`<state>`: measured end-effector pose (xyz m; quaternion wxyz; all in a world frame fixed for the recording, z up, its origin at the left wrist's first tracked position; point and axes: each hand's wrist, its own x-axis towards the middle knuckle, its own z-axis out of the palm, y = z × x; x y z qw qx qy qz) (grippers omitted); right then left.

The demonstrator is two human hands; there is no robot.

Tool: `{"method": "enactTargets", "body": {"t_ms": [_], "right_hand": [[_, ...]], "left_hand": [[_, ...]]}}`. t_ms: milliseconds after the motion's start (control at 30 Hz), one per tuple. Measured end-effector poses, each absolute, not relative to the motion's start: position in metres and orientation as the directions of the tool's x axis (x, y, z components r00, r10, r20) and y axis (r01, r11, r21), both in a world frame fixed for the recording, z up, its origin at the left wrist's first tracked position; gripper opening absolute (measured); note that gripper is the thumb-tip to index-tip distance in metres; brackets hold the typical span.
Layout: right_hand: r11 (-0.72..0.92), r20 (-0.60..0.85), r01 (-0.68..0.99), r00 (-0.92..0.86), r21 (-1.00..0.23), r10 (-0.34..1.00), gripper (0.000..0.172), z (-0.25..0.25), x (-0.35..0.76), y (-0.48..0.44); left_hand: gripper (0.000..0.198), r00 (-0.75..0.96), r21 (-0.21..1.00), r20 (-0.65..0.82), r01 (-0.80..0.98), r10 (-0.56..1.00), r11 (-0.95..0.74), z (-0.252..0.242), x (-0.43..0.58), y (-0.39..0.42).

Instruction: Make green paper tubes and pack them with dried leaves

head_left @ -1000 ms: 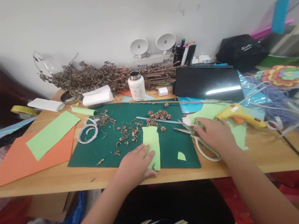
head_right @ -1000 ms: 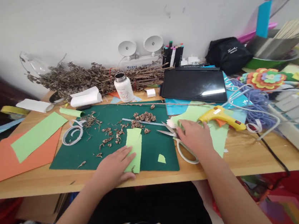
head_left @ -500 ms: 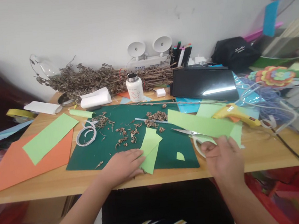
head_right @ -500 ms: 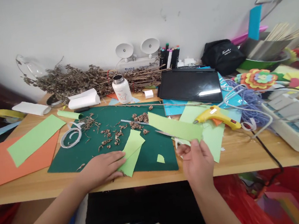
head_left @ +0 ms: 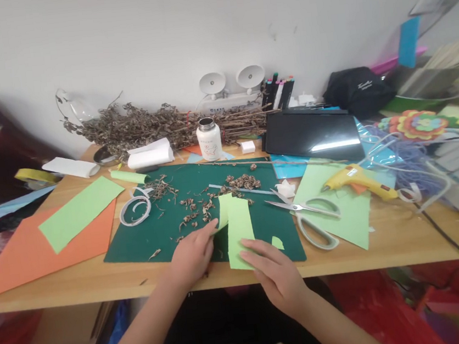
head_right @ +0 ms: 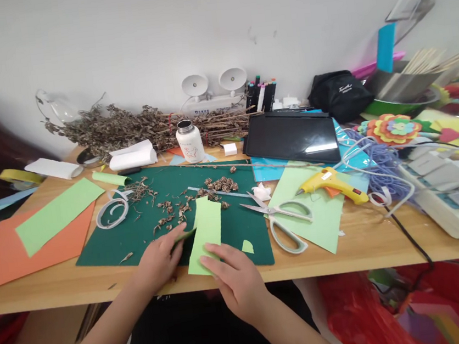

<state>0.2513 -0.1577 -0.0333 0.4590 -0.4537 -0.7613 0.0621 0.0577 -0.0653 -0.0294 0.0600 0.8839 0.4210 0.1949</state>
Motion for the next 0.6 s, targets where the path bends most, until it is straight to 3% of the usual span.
{"method": "enactTargets", "body": {"t_ms": [67,133,233,433,600], "right_hand": [[0.597,0.664,0.653,-0.187,-0.467,0.724,0.038,-0.031,0.246,-0.154],[0.589,0.669,0.692,-0.204,-0.417,0.715,0.038,-0.027,0.241,-0.150],[0.557,0.642,0.745,-0.230,-0.367,0.731,0.038,-0.018,0.234,-0.147],[0.532,0.610,0.783,-0.257,-0.323,0.749,0.036,-0.021,0.228,-0.155],[0.543,0.566,0.793,-0.323,-0.276,0.759,0.032,-0.023,0.219,-0.163]], "left_hand": [[0.042,0.352,0.487,0.273,0.752,0.895,-0.444,-0.024,0.061,-0.068],[0.052,0.164,0.686,0.234,0.671,0.958,-0.282,-0.019,0.065,-0.073],[0.061,0.096,0.872,0.170,0.449,0.981,-0.195,-0.015,0.072,-0.090],[0.056,0.138,0.991,0.018,0.129,0.990,-0.036,-0.024,0.080,-0.132],[0.060,0.109,0.985,-0.144,-0.084,0.984,0.153,-0.029,0.077,-0.149]]}}
